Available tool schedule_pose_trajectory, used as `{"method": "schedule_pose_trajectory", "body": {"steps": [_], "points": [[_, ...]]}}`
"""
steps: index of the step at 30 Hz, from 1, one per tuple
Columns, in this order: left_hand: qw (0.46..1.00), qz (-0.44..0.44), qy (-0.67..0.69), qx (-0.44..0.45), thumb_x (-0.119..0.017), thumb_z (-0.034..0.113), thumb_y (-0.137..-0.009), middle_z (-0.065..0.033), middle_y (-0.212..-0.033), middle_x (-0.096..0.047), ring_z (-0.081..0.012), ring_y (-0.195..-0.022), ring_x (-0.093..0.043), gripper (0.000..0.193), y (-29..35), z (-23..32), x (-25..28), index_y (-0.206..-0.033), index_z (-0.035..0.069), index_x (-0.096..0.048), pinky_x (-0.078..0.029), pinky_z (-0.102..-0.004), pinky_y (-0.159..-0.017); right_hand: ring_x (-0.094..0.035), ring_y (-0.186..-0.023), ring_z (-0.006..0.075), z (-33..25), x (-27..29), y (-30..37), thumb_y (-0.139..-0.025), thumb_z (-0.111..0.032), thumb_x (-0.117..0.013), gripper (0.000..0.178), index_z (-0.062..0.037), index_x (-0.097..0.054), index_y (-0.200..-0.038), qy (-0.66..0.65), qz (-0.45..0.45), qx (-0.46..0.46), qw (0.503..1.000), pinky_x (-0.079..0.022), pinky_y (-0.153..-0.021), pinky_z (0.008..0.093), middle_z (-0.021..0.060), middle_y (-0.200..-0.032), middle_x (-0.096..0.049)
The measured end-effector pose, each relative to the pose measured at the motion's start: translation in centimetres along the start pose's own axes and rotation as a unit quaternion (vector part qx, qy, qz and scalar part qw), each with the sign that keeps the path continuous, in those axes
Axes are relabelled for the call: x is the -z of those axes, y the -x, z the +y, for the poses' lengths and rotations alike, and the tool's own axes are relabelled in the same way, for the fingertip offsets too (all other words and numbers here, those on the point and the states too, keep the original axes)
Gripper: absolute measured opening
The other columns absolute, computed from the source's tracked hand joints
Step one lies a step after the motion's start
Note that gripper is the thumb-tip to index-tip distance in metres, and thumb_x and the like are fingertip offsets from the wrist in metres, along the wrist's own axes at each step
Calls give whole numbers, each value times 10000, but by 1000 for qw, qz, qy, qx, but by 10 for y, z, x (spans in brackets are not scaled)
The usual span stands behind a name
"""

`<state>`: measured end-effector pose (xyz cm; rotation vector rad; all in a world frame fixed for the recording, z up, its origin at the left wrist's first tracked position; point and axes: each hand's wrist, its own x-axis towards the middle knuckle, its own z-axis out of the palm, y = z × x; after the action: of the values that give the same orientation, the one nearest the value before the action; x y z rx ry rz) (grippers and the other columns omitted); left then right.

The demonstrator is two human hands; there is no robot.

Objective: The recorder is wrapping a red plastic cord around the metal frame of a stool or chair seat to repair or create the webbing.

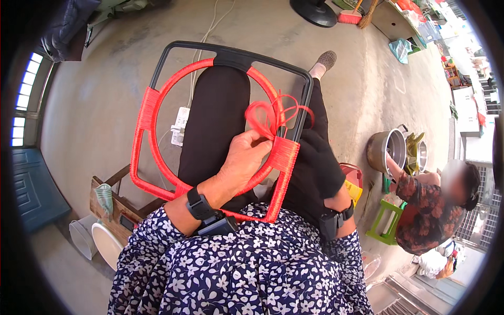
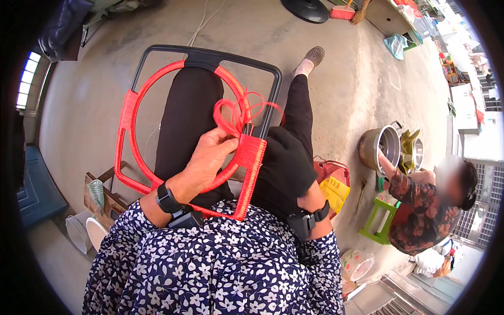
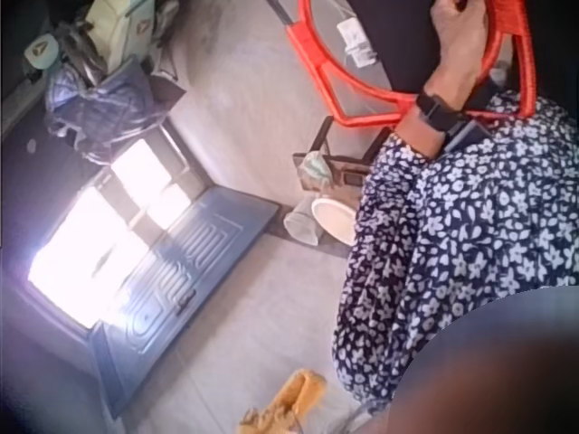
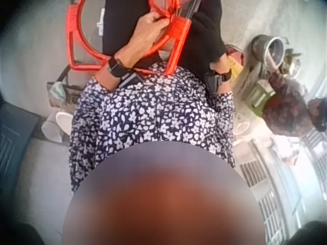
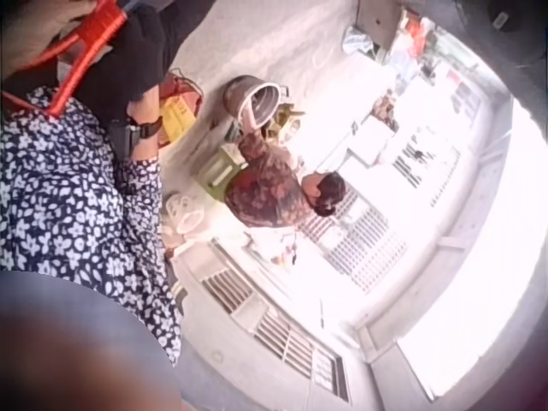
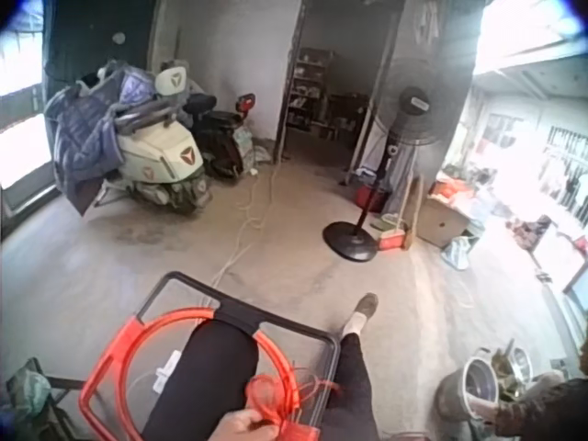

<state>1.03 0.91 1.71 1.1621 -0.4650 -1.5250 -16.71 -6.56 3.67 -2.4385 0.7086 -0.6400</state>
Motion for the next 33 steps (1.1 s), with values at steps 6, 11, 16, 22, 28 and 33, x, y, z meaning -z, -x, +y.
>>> {"method": "schedule_pose_trajectory", "body": {"steps": [6,11,16,22,28,33], "points": [[996,-8,68,62,-540,125,-958,-72,-966,-658,-117,-810,-637,174,2,7,-2,-1031,-17,-609,-525,-253,-724,-615,-945,268,9,-9,1,-776,-49,-620,274,27,-618,-1039,-134,-146,-192,961,-494,-804,335,172,-1020,-626],[993,-12,111,44,-529,150,-974,-63,-927,-663,-92,-790,-627,194,1,5,-1,-1020,-23,-606,-521,-232,-730,-591,-1036,189,0,19,25,-859,-15,-559,239,34,-618,-1086,-267,139,-270,915,-457,-894,292,121,-1128,-633],[991,-27,122,53,-548,125,-963,-68,-948,-663,-94,-822,-643,159,-3,3,5,-1054,-3,-575,-535,-232,-721,-589,-876,239,4,51,73,-925,-163,-557,218,-30,-578,-1096,-84,247,-335,906,-480,-816,327,79,-931,-602],[994,-5,101,28,-569,102,-951,-88,-931,-666,-94,-803,-635,177,-3,3,6,-1064,-34,-561,-526,-221,-720,-565,-880,197,34,51,92,-970,-305,-492,377,-14,-523,-1206,-598,381,-250,660,-480,-807,342,57,-972,-583],[993,-11,115,32,-564,104,-951,-57,-922,-667,-77,-763,-640,120,-3,6,6,-1027,14,-579,-521,-200,-648,-585,-925,151,37,-5,63,-945,-189,-543,309,-6,-560,-1194,-429,160,-320,829,-473,-801,267,76,-1047,-610],[995,0,100,19,-567,92,-949,-101,-947,-665,-103,-831,-638,207,-3,6,7,-1101,-43,-532,-526,-225,-732,-578,-831,75,15,1,38,-897,-194,-615,267,-25,-603,-1104,-518,-31,-433,737,-463,-730,225,19,-923,-612]]}}
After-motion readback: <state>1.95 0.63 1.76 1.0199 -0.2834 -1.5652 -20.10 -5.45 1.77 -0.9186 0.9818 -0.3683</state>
